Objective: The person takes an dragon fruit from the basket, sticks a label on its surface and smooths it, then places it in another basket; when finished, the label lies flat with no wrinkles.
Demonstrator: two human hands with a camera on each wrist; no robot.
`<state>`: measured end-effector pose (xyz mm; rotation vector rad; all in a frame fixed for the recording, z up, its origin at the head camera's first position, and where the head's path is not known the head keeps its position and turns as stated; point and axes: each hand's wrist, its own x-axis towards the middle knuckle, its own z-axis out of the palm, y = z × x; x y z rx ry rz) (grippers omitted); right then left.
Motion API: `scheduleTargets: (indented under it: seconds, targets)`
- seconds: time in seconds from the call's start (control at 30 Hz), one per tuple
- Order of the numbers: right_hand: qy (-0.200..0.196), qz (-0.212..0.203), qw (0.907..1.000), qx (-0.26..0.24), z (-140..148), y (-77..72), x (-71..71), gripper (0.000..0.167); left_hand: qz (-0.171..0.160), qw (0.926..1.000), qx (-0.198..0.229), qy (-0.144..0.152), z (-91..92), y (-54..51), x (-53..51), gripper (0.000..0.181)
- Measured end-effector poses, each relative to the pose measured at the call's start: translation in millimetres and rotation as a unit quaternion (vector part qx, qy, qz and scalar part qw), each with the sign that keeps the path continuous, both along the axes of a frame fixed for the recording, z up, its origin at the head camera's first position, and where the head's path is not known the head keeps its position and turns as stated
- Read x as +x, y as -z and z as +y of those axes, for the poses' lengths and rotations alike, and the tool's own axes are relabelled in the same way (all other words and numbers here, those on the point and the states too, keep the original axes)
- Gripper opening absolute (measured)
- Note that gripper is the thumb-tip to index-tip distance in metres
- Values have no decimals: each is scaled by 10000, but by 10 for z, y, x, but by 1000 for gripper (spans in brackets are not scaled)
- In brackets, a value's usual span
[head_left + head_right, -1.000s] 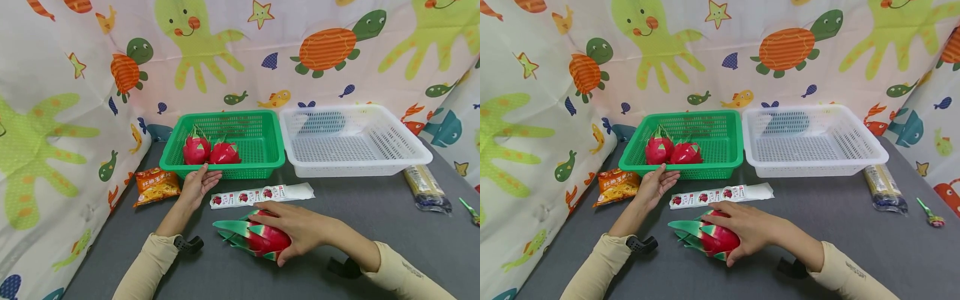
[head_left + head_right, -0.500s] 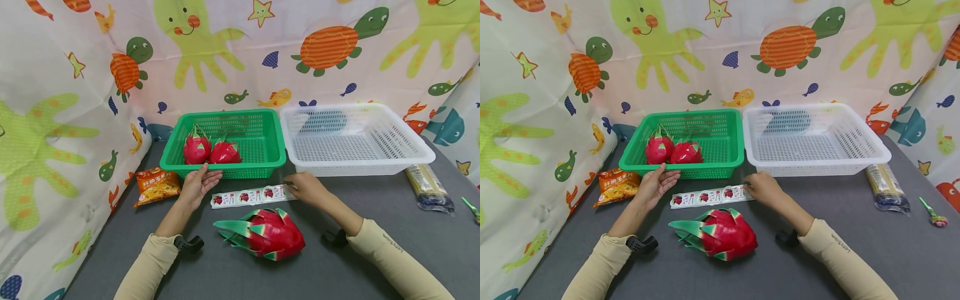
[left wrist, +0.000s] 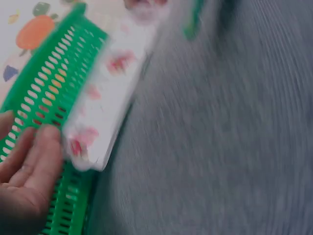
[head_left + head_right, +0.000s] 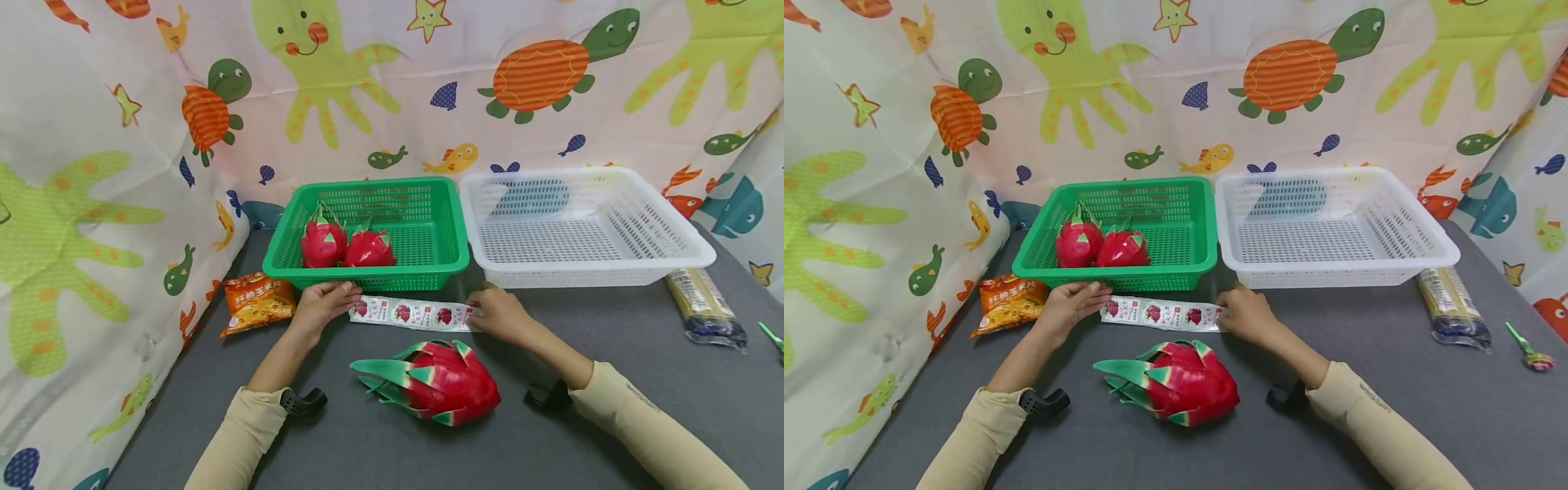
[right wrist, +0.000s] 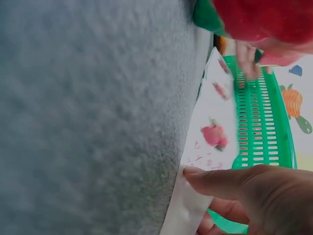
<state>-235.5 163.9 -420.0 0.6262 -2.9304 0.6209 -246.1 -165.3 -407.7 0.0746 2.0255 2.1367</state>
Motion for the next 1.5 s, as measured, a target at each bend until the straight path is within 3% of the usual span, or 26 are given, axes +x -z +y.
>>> scheduleTargets:
  seconds: [0.1, 0.2, 0.37, 0.53, 0.63, 0.73, 0.83, 0.93, 1.03, 1.17, 1.3, 1.37, 1.5]
  targets:
    - [-20, -363, 9986, -386, 75, 0, 36, 13, 421, 9890, -1420, -4, -2, 73, -15, 36]
    - [-203, -629, 9951, -730, 155, -7, 70, 8, 686, 9733, -2186, -123, 11, 105, -28, 32]
    - [-454, -645, 9934, -827, 262, 12, 93, 5, 735, 9682, -2389, -51, 56, 120, -59, 30]
    - [-548, -651, 9928, -847, 324, 41, 101, 5, 668, 9723, -2236, 160, 88, 154, -72, 27]
    - [-537, -650, 9937, -744, 349, 30, 109, 14, 598, 9753, -2120, 181, 101, 149, -58, 24]
    - [-587, -486, 9950, -645, 356, -16, 138, 27, 609, 9775, -2001, 268, 128, 63, -16, 24]
    - [-888, 28, 9932, -746, 303, -120, 182, 34, 720, 9800, -1802, 446, 175, -96, 42, 25]
    - [-1390, 696, 9819, -1078, 141, -311, 233, 36, 874, 9824, -1486, 724, 250, -277, 95, 27]
    - [-1921, 1253, 9626, -1445, -86, -540, 247, 41, 919, 9849, -1089, 979, 361, -446, 147, 29]
    - [-2485, 1155, 9404, -2015, -346, -754, 203, 51, 926, 9862, -555, 1258, 529, -616, 213, 31]
    - [-2776, 974, 9219, -2519, -453, -784, 166, 48, 758, 9871, 42, 1412, 647, -697, 281, 20]
    - [-2898, 1134, 9110, -2707, -466, -755, 161, 42, 533, 9878, 341, 1426, 674, -707, 311, 15]
    - [-3179, 1461, 8839, -3103, -484, -688, 152, 34, 182, 9873, 694, 1419, 679, -687, 337, 24]
